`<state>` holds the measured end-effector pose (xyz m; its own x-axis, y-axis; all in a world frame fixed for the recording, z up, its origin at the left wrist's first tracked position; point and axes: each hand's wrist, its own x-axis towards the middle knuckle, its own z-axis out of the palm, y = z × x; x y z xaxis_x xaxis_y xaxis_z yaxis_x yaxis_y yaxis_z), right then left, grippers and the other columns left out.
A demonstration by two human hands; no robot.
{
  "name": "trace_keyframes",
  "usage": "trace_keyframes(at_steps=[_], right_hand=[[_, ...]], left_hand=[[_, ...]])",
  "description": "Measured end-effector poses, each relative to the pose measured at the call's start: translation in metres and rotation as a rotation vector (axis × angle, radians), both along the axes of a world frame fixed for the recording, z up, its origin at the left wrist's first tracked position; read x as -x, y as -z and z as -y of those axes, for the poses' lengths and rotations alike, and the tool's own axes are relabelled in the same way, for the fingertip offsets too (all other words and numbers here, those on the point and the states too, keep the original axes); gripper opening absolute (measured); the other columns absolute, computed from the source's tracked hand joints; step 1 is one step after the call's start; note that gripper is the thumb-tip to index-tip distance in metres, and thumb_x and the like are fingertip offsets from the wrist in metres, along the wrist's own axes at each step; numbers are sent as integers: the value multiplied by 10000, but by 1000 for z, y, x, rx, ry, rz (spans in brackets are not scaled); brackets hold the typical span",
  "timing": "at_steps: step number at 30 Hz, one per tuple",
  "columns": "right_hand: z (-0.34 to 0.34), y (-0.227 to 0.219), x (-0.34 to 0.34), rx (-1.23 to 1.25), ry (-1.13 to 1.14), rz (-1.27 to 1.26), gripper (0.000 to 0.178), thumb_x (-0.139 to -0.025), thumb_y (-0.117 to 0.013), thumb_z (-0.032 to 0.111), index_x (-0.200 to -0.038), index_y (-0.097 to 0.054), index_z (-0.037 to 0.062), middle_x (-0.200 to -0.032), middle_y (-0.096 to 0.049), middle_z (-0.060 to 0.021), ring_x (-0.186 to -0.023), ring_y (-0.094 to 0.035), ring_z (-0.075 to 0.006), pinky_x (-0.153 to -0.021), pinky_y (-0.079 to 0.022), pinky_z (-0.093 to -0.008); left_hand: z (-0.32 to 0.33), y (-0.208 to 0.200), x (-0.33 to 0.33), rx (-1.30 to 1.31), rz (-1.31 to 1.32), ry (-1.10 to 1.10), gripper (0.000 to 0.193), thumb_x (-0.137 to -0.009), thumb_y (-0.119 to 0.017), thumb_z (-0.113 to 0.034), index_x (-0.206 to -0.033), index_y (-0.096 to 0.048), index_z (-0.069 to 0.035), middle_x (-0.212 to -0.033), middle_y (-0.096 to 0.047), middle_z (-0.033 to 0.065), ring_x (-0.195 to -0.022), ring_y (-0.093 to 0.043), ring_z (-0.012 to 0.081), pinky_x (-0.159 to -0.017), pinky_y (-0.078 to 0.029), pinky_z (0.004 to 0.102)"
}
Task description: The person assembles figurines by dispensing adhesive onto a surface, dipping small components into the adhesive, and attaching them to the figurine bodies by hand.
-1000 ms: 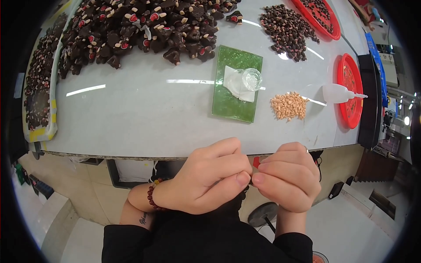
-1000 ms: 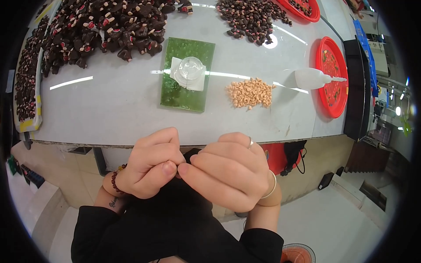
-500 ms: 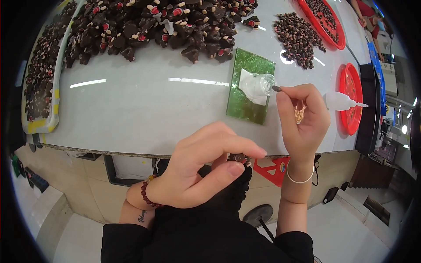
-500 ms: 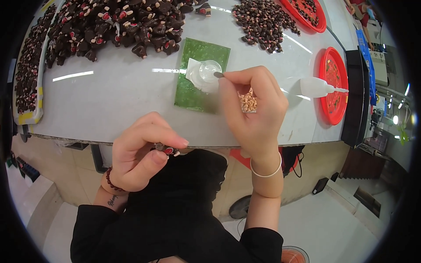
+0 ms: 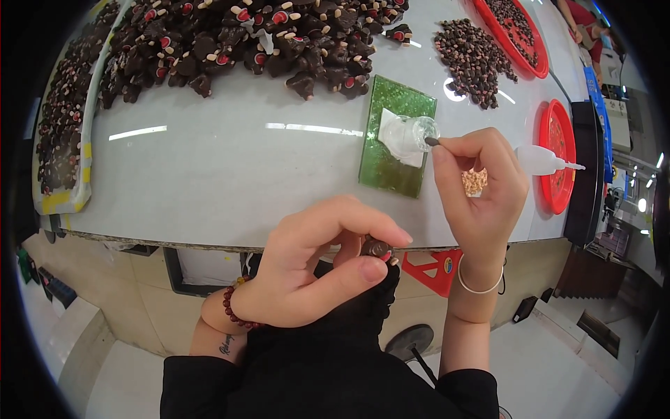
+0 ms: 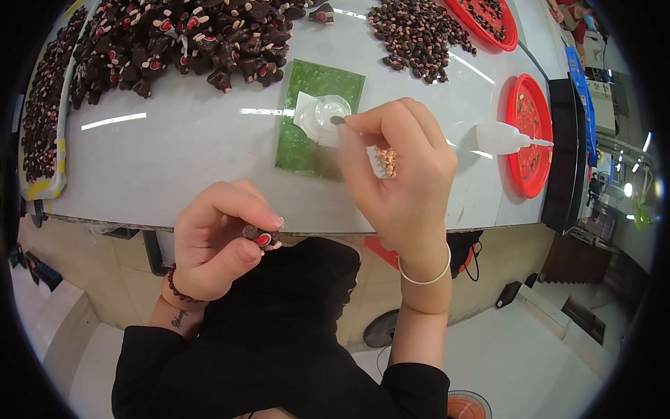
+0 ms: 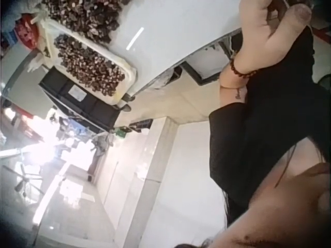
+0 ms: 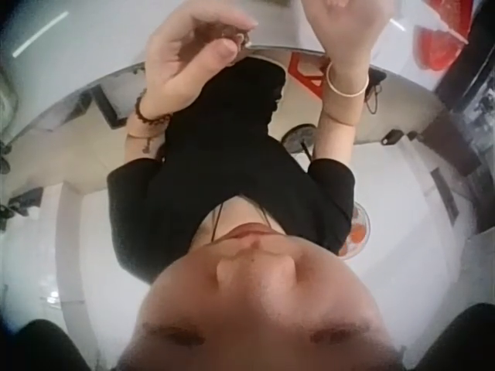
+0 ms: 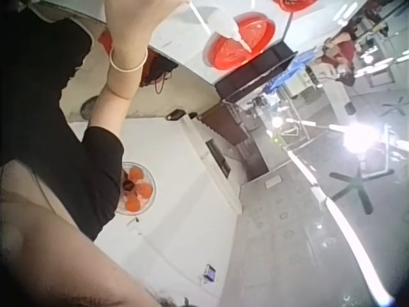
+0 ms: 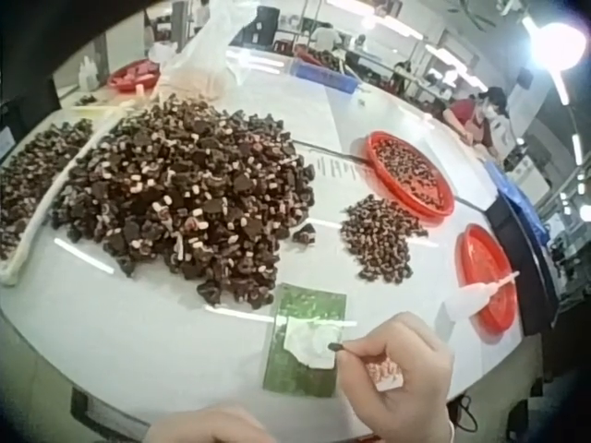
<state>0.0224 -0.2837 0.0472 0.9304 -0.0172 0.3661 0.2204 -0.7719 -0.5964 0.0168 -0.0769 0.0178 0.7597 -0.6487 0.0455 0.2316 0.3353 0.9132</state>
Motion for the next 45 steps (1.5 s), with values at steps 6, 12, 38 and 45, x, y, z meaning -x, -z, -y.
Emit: trace_keyframes(at_steps=[6, 12, 38, 45], right_hand=[[6, 0, -11, 25, -21, 47, 77, -720, -642, -43, -732, -572, -12, -674, -563, -73, -590, -550, -155, -538, -449, -243], [6, -3, -11, 82, -55, 34, 82, -718, -642, -38, -726, -568, -4, -670, -559, -67, -584, -546, -161, -535, -437, -246], [-2, -11, 33, -175, -181, 294, 268, -640, -727, -25, -854, -644, 113, -738, -560, 11, -631, -495, -141, -549, -368, -258], [-18, -15, 61, 26, -258, 301, 315, -647, -794, 115, -892, -643, 243, -850, -501, 94, -731, -476, -84, -578, -338, -237]], left_hand=[[2, 0, 2, 45, -62, -29, 270, -853, -654, -195, -989, -560, 19, -839, -549, 71, -713, -510, 105, -649, -444, 232], [1, 4, 3, 45, -20, -28, 250, -851, -655, -182, -973, -566, 17, -858, -570, 85, -710, -519, 108, -649, -446, 233], [1, -6, 4, 52, -188, 31, 411, -718, -764, -17, -1078, -595, 87, -813, -615, 81, -651, -558, 82, -617, -452, 214], [7, -10, -1, -16, 69, 25, 389, -654, -789, 21, -1019, -658, 55, -680, -606, 35, -496, -480, 38, -512, -388, 185]])
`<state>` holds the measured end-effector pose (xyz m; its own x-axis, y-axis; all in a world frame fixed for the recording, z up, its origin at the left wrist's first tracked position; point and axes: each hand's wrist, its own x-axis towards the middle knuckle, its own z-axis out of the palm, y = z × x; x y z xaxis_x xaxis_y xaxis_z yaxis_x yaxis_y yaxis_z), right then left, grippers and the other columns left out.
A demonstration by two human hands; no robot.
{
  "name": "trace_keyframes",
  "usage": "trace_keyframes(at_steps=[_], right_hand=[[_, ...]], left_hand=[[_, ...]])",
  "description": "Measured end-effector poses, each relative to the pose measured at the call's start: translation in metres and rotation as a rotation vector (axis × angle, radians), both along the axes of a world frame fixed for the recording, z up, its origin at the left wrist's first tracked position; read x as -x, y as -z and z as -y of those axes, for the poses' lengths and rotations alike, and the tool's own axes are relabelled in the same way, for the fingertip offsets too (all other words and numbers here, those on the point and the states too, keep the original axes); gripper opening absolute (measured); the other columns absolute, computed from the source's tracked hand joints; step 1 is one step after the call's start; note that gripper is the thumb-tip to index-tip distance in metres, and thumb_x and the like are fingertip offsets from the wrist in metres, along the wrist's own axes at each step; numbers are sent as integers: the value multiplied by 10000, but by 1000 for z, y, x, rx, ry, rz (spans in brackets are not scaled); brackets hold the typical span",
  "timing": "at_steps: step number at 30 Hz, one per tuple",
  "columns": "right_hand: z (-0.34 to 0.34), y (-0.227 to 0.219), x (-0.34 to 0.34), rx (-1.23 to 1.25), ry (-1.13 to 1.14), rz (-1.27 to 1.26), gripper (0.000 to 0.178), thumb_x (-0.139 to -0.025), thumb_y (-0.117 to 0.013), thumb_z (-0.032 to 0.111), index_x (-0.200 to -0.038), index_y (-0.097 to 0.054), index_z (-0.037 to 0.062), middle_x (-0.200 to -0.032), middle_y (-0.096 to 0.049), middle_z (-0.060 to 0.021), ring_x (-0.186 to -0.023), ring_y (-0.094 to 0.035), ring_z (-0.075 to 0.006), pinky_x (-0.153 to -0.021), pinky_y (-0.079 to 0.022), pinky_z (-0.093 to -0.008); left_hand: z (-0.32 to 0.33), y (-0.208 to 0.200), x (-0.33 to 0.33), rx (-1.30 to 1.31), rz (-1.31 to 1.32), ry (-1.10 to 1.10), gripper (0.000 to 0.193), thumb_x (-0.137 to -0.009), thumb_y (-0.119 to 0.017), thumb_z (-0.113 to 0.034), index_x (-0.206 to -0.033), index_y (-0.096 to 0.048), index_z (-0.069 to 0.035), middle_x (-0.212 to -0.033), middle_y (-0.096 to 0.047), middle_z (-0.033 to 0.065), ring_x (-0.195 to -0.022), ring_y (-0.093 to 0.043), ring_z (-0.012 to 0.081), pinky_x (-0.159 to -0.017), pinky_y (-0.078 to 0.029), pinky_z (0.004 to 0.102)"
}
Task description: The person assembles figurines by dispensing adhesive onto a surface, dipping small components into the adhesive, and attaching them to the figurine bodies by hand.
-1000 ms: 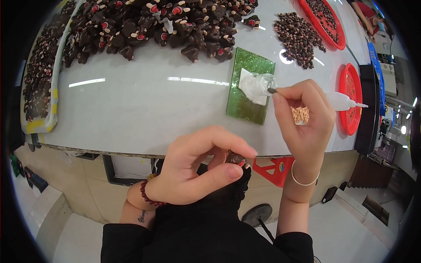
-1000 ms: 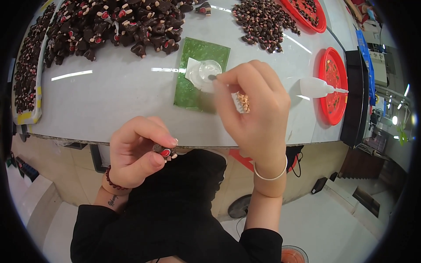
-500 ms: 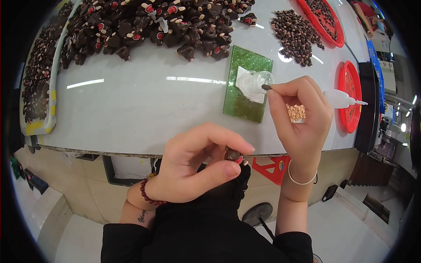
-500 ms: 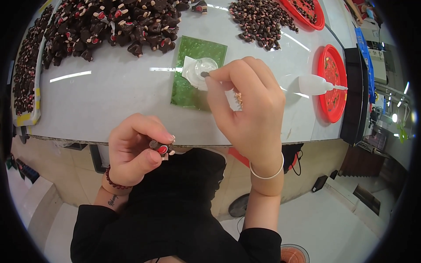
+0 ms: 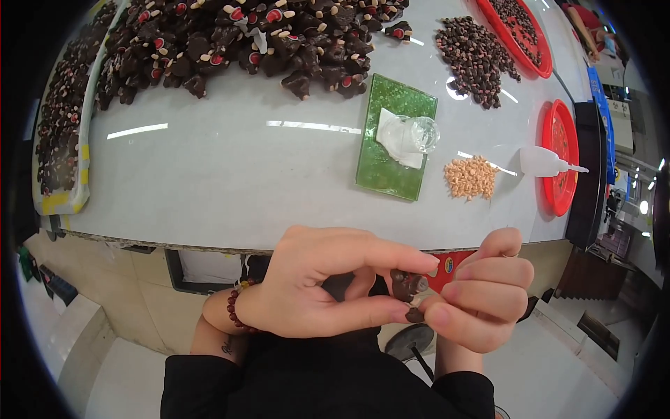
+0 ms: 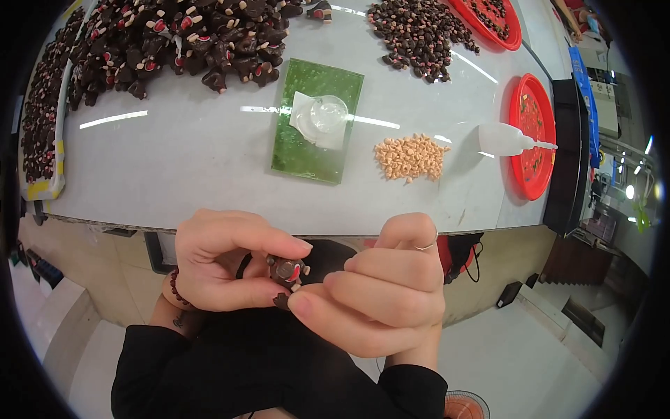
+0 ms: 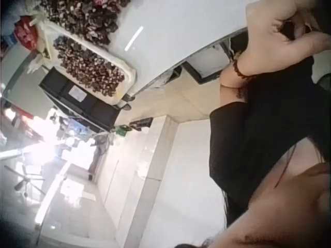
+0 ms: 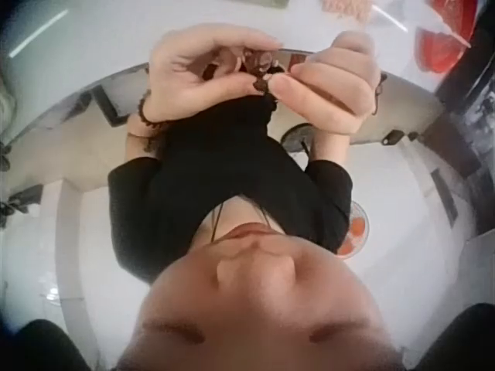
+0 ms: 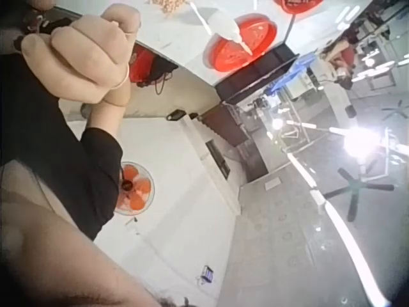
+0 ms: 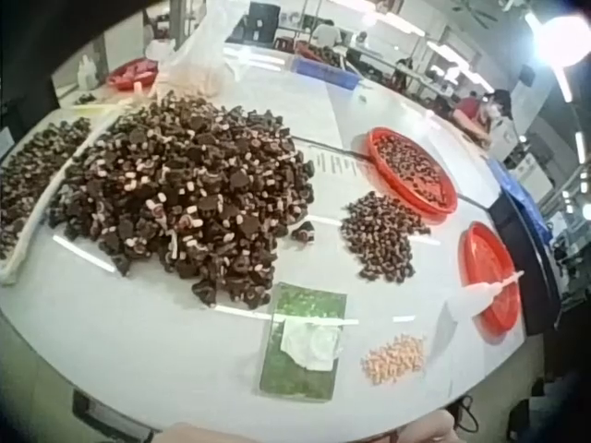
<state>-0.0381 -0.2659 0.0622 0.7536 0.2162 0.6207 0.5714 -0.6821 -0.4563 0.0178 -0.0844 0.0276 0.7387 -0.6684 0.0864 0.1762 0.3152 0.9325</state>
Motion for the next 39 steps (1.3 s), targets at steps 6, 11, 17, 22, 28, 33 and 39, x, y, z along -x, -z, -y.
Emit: trace_keyframes(at_steps=[6, 11, 17, 22, 28, 33, 39], right_hand=[[5, -1, 4, 70, 19, -3, 327, -654, -787, 93, -905, -642, 245, -849, -496, 96, -766, -479, -73, -582, -346, -239], [7, -2, 5, 127, 23, 4, 314, -648, -778, 74, -891, -645, 223, -855, -505, 97, -766, -482, -71, -592, -355, -242], [3, -5, 8, 114, 19, -27, 277, -646, -773, 62, -861, -647, 183, -836, -536, 90, -751, -496, -77, -604, -369, -248], [0, 1, 8, -5, 21, -41, 262, -635, -778, 56, -839, -647, 153, -791, -549, 68, -716, -503, -94, -585, -376, -262], [-3, -2, 7, -33, 26, -71, 229, -619, -783, 52, -780, -638, 126, -756, -552, 47, -678, -503, -110, -561, -373, -272], [-4, -1, 8, -30, 30, -95, 222, -623, -778, 47, -773, -631, 119, -752, -549, 39, -667, -500, -121, -554, -373, -279], [-2, 0, 9, -114, 79, -136, 240, -611, -767, 21, -766, -616, 123, -732, -547, 32, -615, -489, -142, -534, -365, -283]], left_hand=[[2, -4, -2, -44, 88, 31, 417, -629, -840, -72, -1005, -679, 6, -645, -613, 20, -481, -475, 39, -456, -335, 182], [3, -5, -3, -118, 248, -19, 367, -664, -832, -160, -967, -688, -12, -677, -636, 49, -492, -507, 70, -433, -349, 192], [12, 2, 7, -20, 408, -200, 262, -734, -774, -138, -941, -691, -2, -742, -650, 94, -589, -601, 132, -496, -461, 206], [11, 3, 6, -33, 414, -189, 255, -727, -778, -131, -930, -693, -1, -744, -653, 94, -579, -602, 134, -497, -465, 204], [10, 3, 6, -34, 421, -199, 254, -713, -788, -129, -914, -699, -2, -731, -651, 85, -549, -587, 125, -478, -453, 202], [10, 5, 7, -38, 424, -209, 254, -716, -784, -135, -917, -701, -4, -723, -648, 82, -531, -569, 121, -466, -439, 201], [11, -2, -2, -79, 314, -61, 352, -670, -814, -233, -940, -704, -36, -660, -612, 36, -502, -540, 95, -439, -387, 205]])
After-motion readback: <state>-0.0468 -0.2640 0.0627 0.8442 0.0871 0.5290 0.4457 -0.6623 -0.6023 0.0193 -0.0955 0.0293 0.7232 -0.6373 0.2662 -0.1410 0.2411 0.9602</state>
